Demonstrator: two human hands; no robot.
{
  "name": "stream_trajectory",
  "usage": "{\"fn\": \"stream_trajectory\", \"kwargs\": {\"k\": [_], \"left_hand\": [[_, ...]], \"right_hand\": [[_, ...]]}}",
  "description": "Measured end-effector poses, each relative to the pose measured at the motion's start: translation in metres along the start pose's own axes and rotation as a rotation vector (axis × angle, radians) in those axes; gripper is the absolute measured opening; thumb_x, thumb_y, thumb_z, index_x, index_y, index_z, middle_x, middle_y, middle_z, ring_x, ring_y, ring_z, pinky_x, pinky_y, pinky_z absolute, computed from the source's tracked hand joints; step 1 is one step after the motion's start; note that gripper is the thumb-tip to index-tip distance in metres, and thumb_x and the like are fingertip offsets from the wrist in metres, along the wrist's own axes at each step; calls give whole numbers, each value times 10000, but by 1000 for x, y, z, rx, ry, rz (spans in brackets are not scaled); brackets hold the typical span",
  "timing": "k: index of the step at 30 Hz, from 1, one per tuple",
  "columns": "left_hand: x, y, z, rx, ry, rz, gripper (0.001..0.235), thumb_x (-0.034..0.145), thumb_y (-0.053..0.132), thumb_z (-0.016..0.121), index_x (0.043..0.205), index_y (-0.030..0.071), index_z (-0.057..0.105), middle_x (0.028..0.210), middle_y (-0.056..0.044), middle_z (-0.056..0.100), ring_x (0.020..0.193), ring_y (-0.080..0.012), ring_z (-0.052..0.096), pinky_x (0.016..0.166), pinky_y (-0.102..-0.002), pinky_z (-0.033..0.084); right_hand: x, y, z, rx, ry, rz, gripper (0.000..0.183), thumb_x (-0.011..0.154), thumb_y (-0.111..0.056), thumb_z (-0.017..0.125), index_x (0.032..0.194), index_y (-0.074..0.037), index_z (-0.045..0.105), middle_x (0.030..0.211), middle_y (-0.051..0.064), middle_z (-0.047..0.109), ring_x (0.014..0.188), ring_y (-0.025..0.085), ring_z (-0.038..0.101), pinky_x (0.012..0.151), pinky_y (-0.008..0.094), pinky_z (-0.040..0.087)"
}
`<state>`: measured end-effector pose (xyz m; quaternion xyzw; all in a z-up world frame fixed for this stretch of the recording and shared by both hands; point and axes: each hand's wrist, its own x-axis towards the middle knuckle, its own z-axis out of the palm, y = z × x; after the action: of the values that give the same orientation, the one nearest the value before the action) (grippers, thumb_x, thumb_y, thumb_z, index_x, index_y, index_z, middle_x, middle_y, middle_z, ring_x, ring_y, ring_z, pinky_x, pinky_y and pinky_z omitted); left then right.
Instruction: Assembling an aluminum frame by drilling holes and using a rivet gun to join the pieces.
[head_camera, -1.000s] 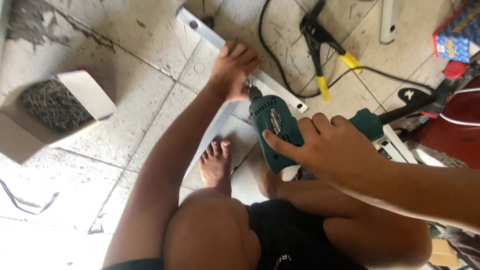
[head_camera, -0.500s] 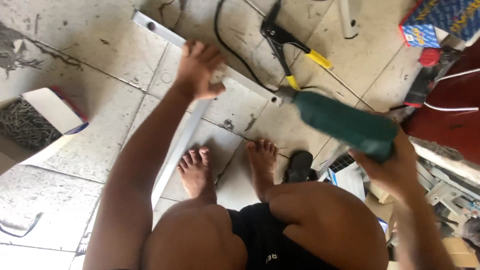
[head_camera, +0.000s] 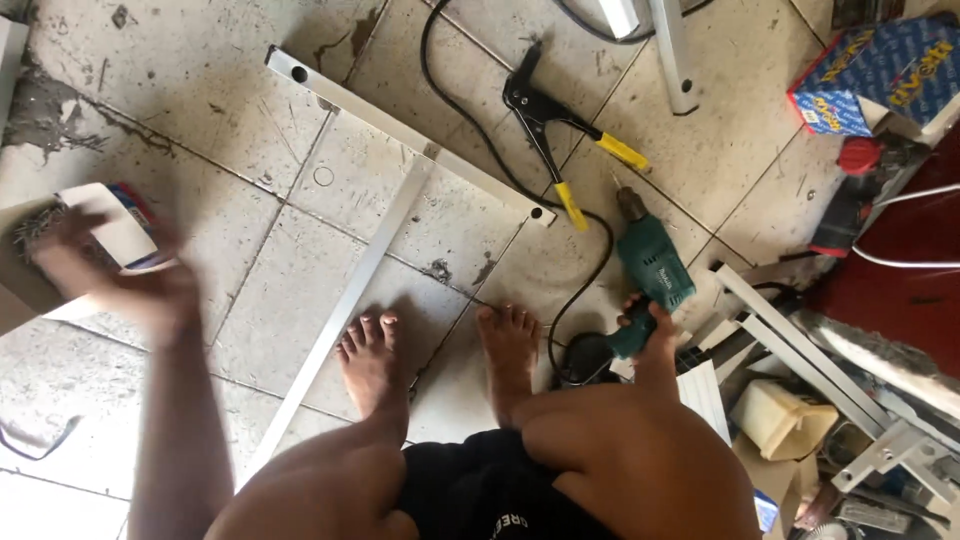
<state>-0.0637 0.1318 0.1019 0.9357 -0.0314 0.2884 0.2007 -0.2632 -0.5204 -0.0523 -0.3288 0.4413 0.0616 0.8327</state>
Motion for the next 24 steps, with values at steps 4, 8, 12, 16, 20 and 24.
{"fn": "stream_trajectory", "kwargs": {"k": [4, 8, 12, 16, 20, 24], "left_hand": [[-39, -101, -35, 241, -268, -371, 266, 905, -190, 704, 1140, -65, 697, 1011, -197, 735, 781, -246, 677, 706, -334, 578], [-46, -150, -36, 350, -716, -668, 226, 954, -42, 773, 1175, 4, 764, 1008, -238, 774, 848, -291, 745, 863, -377, 626], [-57, -165, -46, 440, -803, -410, 234, 903, 136, 872, 1131, 153, 822, 919, -61, 789, 740, -164, 738, 794, -280, 620], [-52, -162, -38, 478, -839, -452, 208, 937, 126, 800, 1143, 148, 820, 900, -98, 792, 688, -208, 738, 694, -316, 626], [-36, -159, -26, 529, -887, -484, 210, 981, 114, 706, 1157, 142, 817, 877, -147, 797, 621, -264, 737, 565, -364, 631], [-73, -191, -29, 545, -721, -439, 258, 957, 315, 658, 1042, 132, 819, 963, -137, 780, 693, -402, 680, 650, -448, 560]], "right_hand": [[1, -12, 6, -197, 107, 70, 424, 882, -198, 667, 1252, -19, 564, 1049, 155, 673, 837, 272, 644, 784, 371, 521], [-15, -67, 40, -883, 356, 352, 490, 940, -204, 679, 1348, 16, 518, 1017, 230, 638, 839, 315, 655, 794, 432, 604], [-40, -121, 185, -1559, 274, 598, 416, 989, -299, 661, 1204, 54, 709, 917, 243, 758, 743, 305, 710, 679, 386, 615], [-3, -86, 303, -1919, -370, -496, 310, 917, -343, 642, 724, -112, 565, 562, -1, 505, 481, 131, 439, 459, 293, 348], [94, -17, 351, -2256, -414, -752, 313, 934, -269, 770, 991, -1, 618, 743, 116, 629, 523, 217, 558, 462, 338, 507], [118, 6, 323, -1898, -425, -1091, 426, 736, -97, 822, 1077, -11, 581, 748, 85, 655, 645, 281, 649, 671, 392, 516]]}}
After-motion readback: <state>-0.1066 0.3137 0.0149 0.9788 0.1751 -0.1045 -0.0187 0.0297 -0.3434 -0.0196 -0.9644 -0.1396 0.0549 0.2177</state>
